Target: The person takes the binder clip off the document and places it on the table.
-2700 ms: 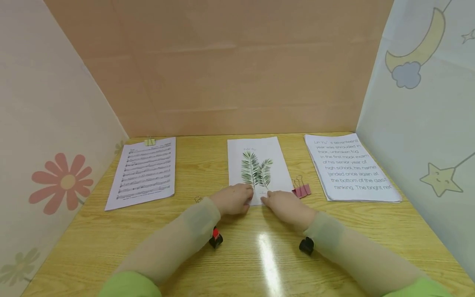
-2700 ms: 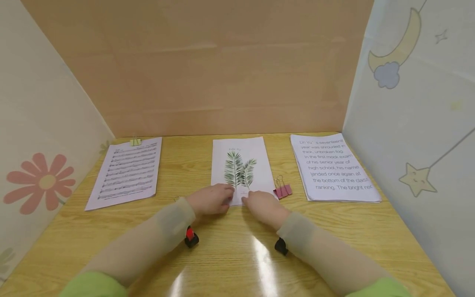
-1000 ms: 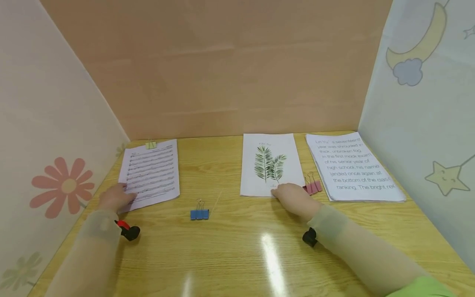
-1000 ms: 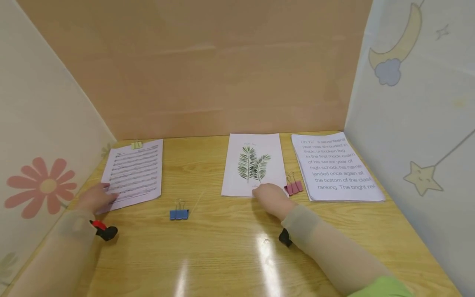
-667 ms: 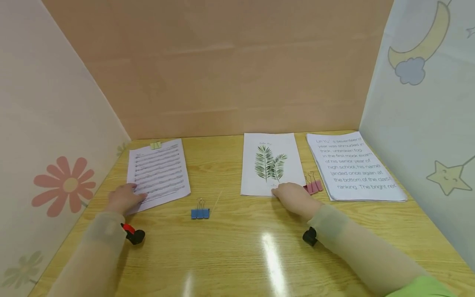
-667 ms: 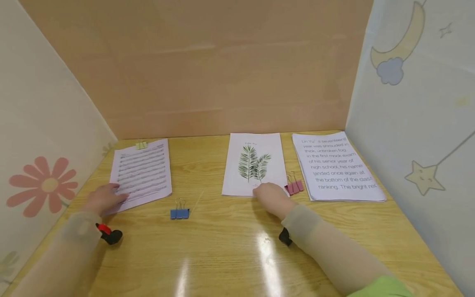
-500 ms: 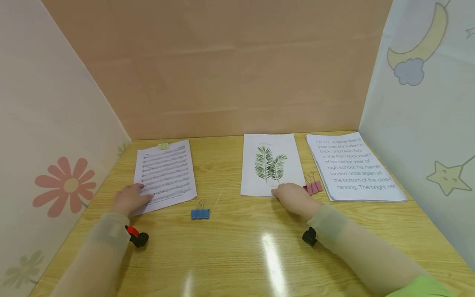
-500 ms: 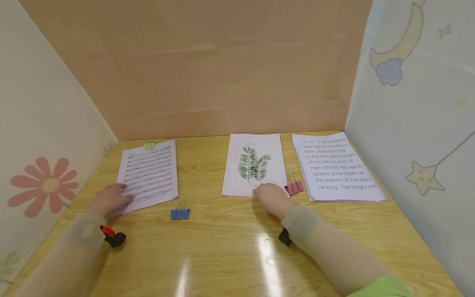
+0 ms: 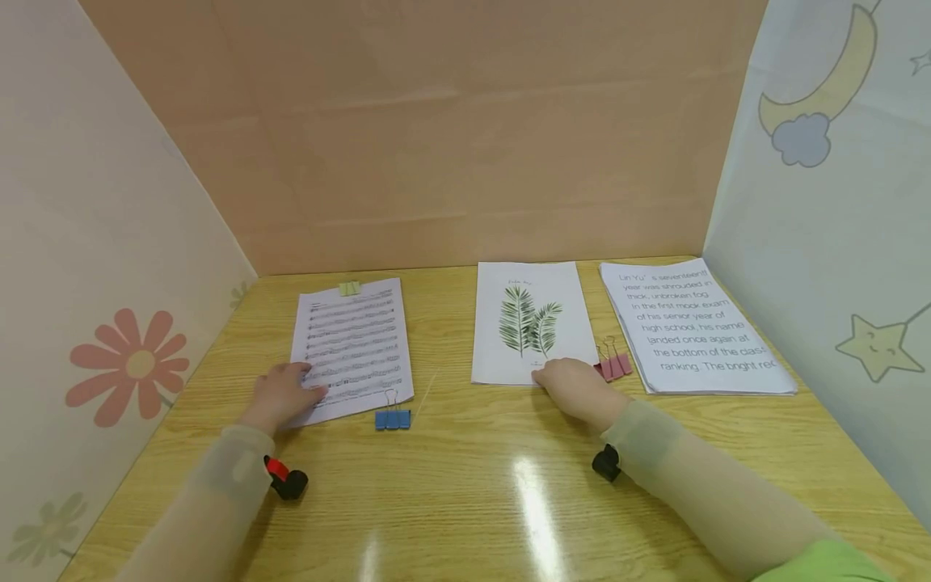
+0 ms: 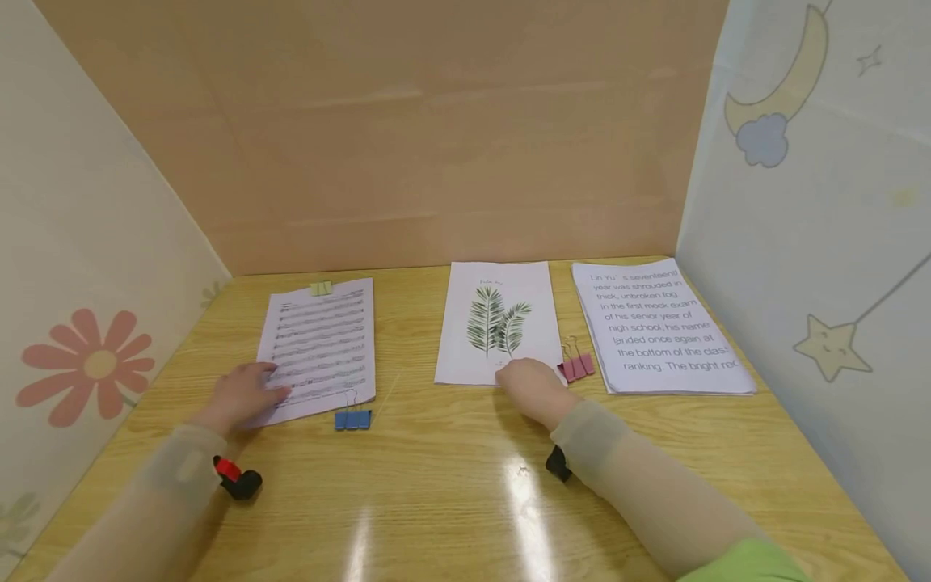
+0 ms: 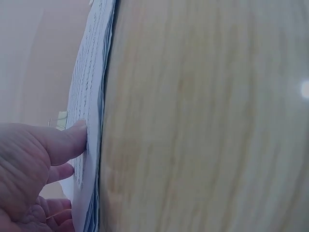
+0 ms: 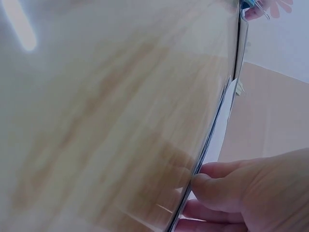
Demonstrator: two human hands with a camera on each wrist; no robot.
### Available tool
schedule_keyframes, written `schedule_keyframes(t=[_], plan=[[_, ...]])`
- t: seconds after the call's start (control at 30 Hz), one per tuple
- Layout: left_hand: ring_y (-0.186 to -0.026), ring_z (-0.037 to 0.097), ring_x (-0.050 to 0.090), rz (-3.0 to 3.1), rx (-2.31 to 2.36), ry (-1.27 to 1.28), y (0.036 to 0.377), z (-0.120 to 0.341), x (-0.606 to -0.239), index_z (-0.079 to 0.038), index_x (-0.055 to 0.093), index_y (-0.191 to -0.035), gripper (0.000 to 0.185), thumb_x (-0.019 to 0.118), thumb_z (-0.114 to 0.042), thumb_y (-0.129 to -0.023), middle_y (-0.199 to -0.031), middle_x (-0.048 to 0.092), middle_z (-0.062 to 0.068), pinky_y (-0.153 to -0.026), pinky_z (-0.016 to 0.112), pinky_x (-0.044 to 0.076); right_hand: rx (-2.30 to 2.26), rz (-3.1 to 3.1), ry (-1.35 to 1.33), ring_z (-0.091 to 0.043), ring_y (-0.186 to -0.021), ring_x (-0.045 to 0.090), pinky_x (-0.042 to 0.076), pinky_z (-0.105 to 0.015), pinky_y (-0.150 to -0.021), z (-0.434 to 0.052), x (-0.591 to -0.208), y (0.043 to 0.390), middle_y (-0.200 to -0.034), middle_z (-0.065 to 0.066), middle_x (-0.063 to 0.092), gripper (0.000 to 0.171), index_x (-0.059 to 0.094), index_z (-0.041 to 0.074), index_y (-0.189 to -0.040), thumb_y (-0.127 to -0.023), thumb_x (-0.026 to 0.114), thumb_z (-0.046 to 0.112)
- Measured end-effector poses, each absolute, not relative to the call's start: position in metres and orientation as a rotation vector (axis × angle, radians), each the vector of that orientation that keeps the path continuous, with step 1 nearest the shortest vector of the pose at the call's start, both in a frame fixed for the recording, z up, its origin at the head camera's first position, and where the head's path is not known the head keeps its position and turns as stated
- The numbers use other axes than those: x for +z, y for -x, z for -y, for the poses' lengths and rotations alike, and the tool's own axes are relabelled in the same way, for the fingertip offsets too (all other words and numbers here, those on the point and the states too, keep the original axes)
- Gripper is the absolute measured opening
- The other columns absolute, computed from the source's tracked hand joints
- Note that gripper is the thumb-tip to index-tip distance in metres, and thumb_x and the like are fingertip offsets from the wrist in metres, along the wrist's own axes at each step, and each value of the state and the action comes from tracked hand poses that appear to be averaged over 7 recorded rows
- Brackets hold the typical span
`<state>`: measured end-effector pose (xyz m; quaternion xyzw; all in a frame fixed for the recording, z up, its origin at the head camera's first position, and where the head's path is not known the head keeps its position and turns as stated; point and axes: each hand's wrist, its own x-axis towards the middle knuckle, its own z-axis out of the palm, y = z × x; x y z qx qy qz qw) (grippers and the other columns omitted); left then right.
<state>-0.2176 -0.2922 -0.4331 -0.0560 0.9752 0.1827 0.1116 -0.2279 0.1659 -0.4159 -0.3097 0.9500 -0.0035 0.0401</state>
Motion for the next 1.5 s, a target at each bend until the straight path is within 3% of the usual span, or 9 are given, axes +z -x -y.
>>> schedule_keyframes(t=[0.23, 0.77, 0.97, 1.1, 1.23, 1.37, 1.5], plan=[[-0.127, 0.054, 0.027, -2.901, 0.524, 0.11, 0.215, 0.278, -0.434, 0.005, 0.044, -0.137, 0.066, 0.062, -0.039, -0.091, -0.141, 0.032, 0.036, -0.102, 0.063, 0.021, 0.003, -2.909, 0.93, -0.026, -0.082, 0.064, 0.051, -0.042, -0.079, -0.164, -0.416, 0.23, -0.083, -0.007, 0.066, 0.017, 0.069, 0.009, -0.097, -0.096, 0.052, 0.007], [-0.126, 0.055, 0.029, -2.929, 0.496, 0.052, 0.198, 0.257, -0.435, 0.002, 0.048, -0.136, 0.065, 0.065, -0.039, -0.089, -0.142, 0.033, 0.035, -0.102, 0.063, 0.022, -0.023, -2.916, 0.94, -0.024, -0.076, 0.063, 0.051, -0.041, -0.074, -0.159, -0.414, 0.237, -0.076, -0.003, 0.065, 0.025, 0.06, 0.013, -0.074, -0.097, 0.051, 0.009], [-0.129, 0.055, 0.027, -2.932, 0.468, -0.014, 0.191, 0.25, -0.433, 0.003, 0.049, -0.134, 0.065, 0.066, -0.04, -0.088, -0.148, 0.026, 0.033, -0.104, 0.063, 0.021, -0.024, -2.864, 0.958, -0.016, -0.07, 0.057, 0.048, -0.037, -0.065, -0.159, -0.405, 0.243, -0.071, 0.003, 0.061, 0.028, 0.053, 0.017, -0.064, -0.085, 0.052, -0.003], [-0.127, 0.052, 0.032, -2.928, 0.416, -0.075, 0.187, 0.245, -0.43, 0.003, 0.049, -0.134, 0.065, 0.066, -0.04, -0.089, -0.146, 0.033, 0.029, -0.103, 0.063, 0.024, -0.009, -2.791, 0.896, -0.014, -0.063, 0.045, 0.042, -0.035, -0.058, -0.156, -0.396, 0.253, -0.066, 0.002, 0.05, 0.031, 0.047, 0.016, -0.061, -0.087, 0.051, 0.0], [-0.124, 0.051, 0.036, -2.925, 0.356, -0.091, 0.181, 0.24, -0.429, 0.0, 0.05, -0.134, 0.065, 0.066, -0.043, -0.088, -0.143, 0.041, 0.025, -0.102, 0.063, 0.026, 0.084, -2.699, 0.81, -0.016, -0.063, 0.041, 0.038, -0.034, -0.058, -0.146, -0.388, 0.267, -0.068, 0.001, 0.049, 0.032, 0.05, 0.015, -0.064, -0.093, 0.048, 0.004], [-0.12, 0.048, 0.039, -2.924, 0.323, -0.088, 0.174, 0.235, -0.43, -0.003, 0.052, -0.134, 0.066, 0.068, -0.046, -0.086, -0.142, 0.043, 0.022, -0.098, 0.063, 0.028, 0.207, -2.604, 0.783, -0.018, -0.067, 0.047, 0.039, -0.033, -0.058, -0.131, -0.381, 0.278, -0.08, -0.004, 0.058, 0.025, 0.063, 0.012, -0.078, -0.096, 0.047, 0.004], [-0.119, 0.046, 0.041, -2.937, 0.322, -0.093, 0.165, 0.229, -0.428, -0.005, 0.053, -0.132, 0.065, 0.07, -0.046, -0.084, -0.142, 0.045, 0.02, -0.095, 0.064, 0.029, 0.156, -2.619, 0.752, -0.018, -0.068, 0.048, 0.038, -0.032, -0.056, -0.113, -0.375, 0.288, -0.083, -0.005, 0.06, 0.022, 0.065, 0.01, -0.087, -0.097, 0.046, 0.004]])
